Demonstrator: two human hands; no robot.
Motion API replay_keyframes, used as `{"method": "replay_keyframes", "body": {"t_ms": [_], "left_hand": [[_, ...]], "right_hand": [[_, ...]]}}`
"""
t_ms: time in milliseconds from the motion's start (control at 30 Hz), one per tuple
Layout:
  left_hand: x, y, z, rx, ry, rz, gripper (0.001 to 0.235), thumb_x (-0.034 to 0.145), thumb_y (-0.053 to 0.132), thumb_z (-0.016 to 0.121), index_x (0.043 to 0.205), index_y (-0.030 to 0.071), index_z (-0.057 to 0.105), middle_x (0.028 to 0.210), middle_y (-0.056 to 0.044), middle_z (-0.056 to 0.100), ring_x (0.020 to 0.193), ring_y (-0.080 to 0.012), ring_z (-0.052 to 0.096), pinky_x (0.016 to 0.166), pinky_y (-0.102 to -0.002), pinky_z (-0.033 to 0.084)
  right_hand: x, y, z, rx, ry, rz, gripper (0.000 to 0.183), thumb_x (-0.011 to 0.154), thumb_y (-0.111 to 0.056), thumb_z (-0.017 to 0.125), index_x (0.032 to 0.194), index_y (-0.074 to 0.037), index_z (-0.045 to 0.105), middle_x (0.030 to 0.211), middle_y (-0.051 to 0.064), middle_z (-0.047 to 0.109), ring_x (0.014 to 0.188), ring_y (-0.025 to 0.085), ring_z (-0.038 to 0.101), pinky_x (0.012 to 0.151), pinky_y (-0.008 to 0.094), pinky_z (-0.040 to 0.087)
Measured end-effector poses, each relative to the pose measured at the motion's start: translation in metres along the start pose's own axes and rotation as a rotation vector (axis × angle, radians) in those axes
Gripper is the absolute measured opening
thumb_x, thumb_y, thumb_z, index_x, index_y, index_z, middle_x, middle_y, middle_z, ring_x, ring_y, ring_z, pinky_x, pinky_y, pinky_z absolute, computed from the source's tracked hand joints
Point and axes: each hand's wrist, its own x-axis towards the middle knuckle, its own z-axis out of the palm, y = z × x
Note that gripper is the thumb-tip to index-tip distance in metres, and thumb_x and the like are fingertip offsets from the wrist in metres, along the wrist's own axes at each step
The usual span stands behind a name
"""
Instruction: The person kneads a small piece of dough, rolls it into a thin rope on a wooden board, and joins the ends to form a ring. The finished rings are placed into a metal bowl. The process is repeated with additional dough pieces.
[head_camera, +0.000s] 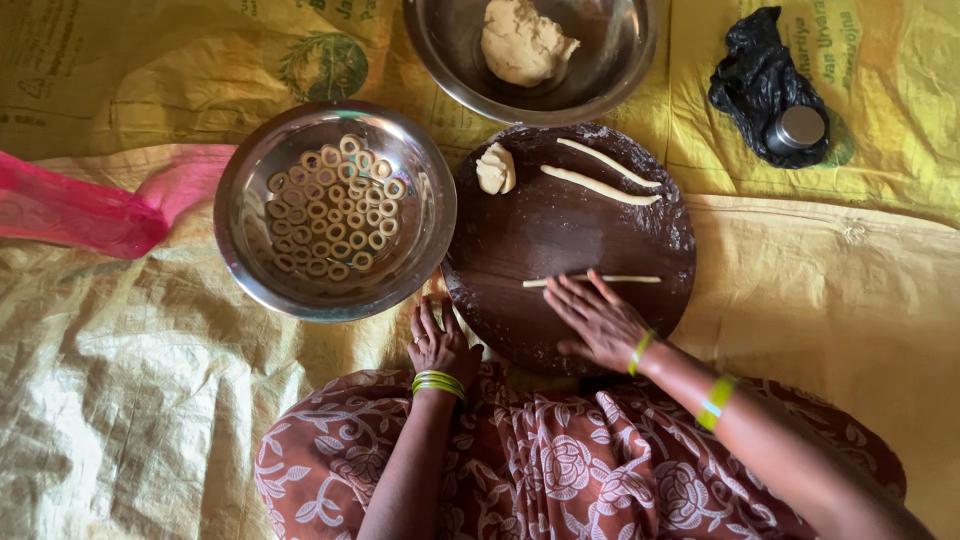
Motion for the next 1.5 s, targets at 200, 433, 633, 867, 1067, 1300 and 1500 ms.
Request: {"method": "replay_keyframes", "body": {"t_ms": [200, 433, 633, 867, 1067, 1300, 1500], "left_hand": [[-0.002, -0.003, 0.004, -0.014, 0.063, 0.036, 0.107, 0.083, 0.05, 0.077, 0.162, 0.014, 0.016, 0.17, -0.019, -0.003, 0.157, -0.0399, 0.002, 0.115, -0.056, 0.032], [0.0, -0.004, 0.009, 0.001, 0.075, 0.023, 0.108, 0.083, 0.051, 0.077, 0.162, 0.011, 0.015, 0.17, -0.018, -0.003, 0.156, -0.0387, 0.003, 0.115, -0.056, 0.032], [0.001, -0.004, 0.015, 0.014, 0.082, 0.032, 0.107, 0.085, 0.05, 0.075, 0.162, 0.01, 0.014, 0.169, -0.018, -0.007, 0.156, -0.0386, 0.002, 0.118, -0.058, 0.029], [0.002, -0.004, 0.009, 0.002, 0.015, -0.029, 0.103, 0.088, 0.05, 0.072, 0.163, 0.012, 0.013, 0.17, -0.017, -0.01, 0.157, -0.038, -0.001, 0.119, -0.058, 0.026], [-0.002, -0.007, 0.008, -0.003, 0.067, -0.015, 0.101, 0.088, 0.048, 0.072, 0.162, 0.013, 0.013, 0.17, -0.016, -0.005, 0.157, -0.0373, 0.001, 0.118, -0.059, 0.027], [0.001, -0.009, 0.012, -0.029, 0.071, -0.022, 0.101, 0.087, 0.048, 0.073, 0.163, 0.015, 0.016, 0.17, -0.015, -0.004, 0.157, -0.0376, 0.003, 0.119, -0.058, 0.028], [0.004, -0.006, 0.014, 0.029, 0.078, 0.008, 0.094, 0.09, 0.046, 0.069, 0.163, 0.017, 0.018, 0.171, -0.017, -0.007, 0.157, -0.0374, 0.002, 0.116, -0.058, 0.031]], "right_hand": [[-0.016, 0.025, -0.026, 0.216, 0.256, 0.27, 0.085, 0.102, -0.063, 0.032, 0.165, -0.014, 0.002, 0.172, 0.011, 0.002, 0.159, 0.026, 0.004, 0.127, 0.057, -0.004], [-0.004, 0.005, -0.016, 0.116, 0.171, 0.247, 0.089, 0.099, -0.064, 0.037, 0.164, -0.01, 0.008, 0.171, 0.012, 0.006, 0.157, 0.026, 0.007, 0.125, 0.055, -0.003], [-0.004, -0.023, -0.003, 0.037, -0.009, 0.153, 0.091, 0.099, -0.069, 0.03, 0.161, -0.006, 0.011, 0.17, 0.011, 0.007, 0.156, 0.024, 0.008, 0.124, 0.051, 0.001], [-0.013, -0.035, 0.003, 0.036, 0.109, 0.06, 0.093, 0.097, -0.073, 0.026, 0.161, -0.006, 0.012, 0.169, 0.012, 0.008, 0.155, 0.024, 0.009, 0.125, 0.048, 0.003], [0.052, 0.009, 0.005, -0.046, 0.078, 0.168, 0.094, 0.095, -0.073, 0.03, 0.161, -0.008, 0.011, 0.17, 0.01, 0.008, 0.156, 0.023, 0.007, 0.126, 0.048, 0.001], [0.011, -0.023, 0.003, 0.074, 0.07, -0.077, 0.092, 0.101, -0.067, 0.034, 0.164, -0.005, 0.008, 0.173, 0.013, 0.007, 0.158, 0.025, 0.006, 0.128, 0.047, 0.003], [0.01, -0.021, 0.005, 0.12, 0.036, -0.084, 0.095, 0.094, -0.066, 0.036, 0.16, -0.012, -0.004, 0.169, 0.01, -0.002, 0.155, 0.022, 0.002, 0.126, 0.046, 0.002]]}}
